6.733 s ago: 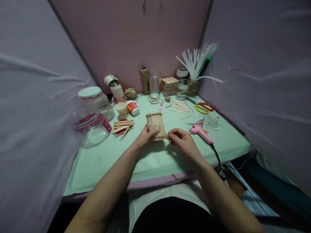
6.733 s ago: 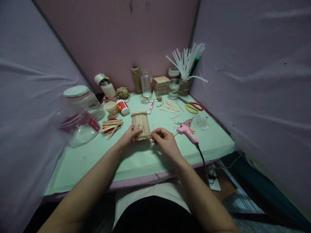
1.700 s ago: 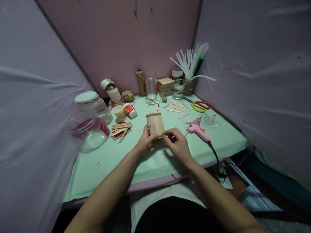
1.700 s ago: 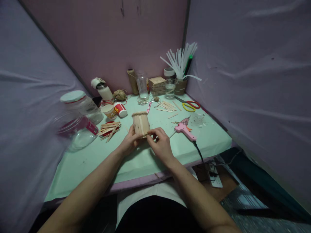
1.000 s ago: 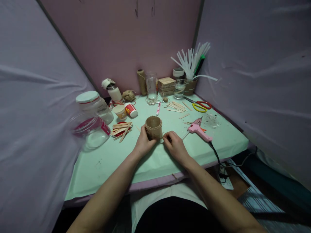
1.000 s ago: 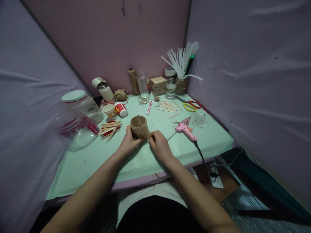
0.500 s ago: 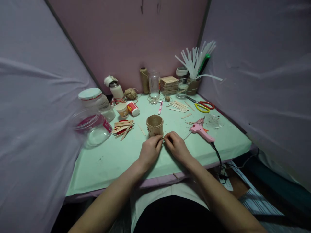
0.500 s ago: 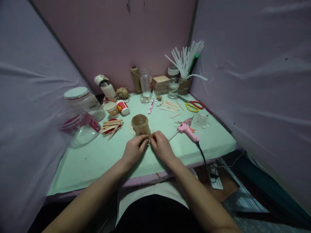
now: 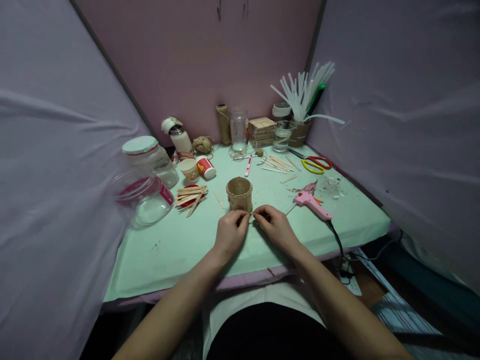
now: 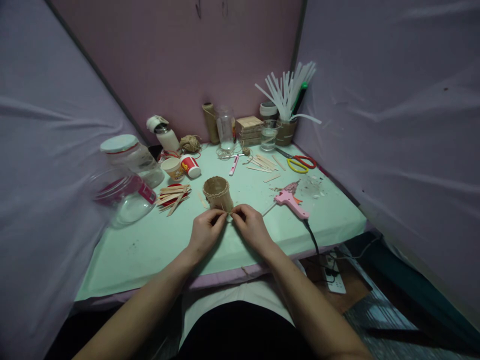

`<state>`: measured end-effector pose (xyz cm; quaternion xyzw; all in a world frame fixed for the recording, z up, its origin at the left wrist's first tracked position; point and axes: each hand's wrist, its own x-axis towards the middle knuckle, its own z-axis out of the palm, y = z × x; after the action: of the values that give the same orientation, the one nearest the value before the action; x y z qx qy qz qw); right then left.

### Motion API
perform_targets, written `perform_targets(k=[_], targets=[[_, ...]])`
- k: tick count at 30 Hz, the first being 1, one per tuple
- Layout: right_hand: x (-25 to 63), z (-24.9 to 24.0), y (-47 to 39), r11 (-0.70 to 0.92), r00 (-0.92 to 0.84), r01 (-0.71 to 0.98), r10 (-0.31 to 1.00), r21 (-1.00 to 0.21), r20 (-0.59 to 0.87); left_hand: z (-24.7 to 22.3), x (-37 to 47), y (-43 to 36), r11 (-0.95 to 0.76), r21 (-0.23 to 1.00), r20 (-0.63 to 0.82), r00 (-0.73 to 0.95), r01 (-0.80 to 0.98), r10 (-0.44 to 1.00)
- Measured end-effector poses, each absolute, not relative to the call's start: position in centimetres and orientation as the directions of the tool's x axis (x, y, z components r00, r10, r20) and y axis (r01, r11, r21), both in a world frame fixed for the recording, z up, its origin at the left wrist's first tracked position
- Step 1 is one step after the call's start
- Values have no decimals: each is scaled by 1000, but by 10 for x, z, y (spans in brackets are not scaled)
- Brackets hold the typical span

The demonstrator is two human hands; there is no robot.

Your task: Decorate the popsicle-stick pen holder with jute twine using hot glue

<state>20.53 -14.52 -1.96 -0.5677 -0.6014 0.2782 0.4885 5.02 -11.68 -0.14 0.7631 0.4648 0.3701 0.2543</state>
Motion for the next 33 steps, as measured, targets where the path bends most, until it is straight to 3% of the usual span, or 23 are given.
perform_targets(k=[13, 28, 33], targets=[[202, -12, -149, 288, 44, 448, 938, -847, 343, 0, 49, -115, -218, 887, 153, 186, 407, 971], [197, -11, -147, 219, 117, 390, 952, -894, 284, -4, 49, -116, -384, 808, 312, 228, 448, 922], [197, -11, -147, 192, 131, 383, 957, -904, 259, -5, 48, -116, -344, 828, 270, 223, 444, 937]])
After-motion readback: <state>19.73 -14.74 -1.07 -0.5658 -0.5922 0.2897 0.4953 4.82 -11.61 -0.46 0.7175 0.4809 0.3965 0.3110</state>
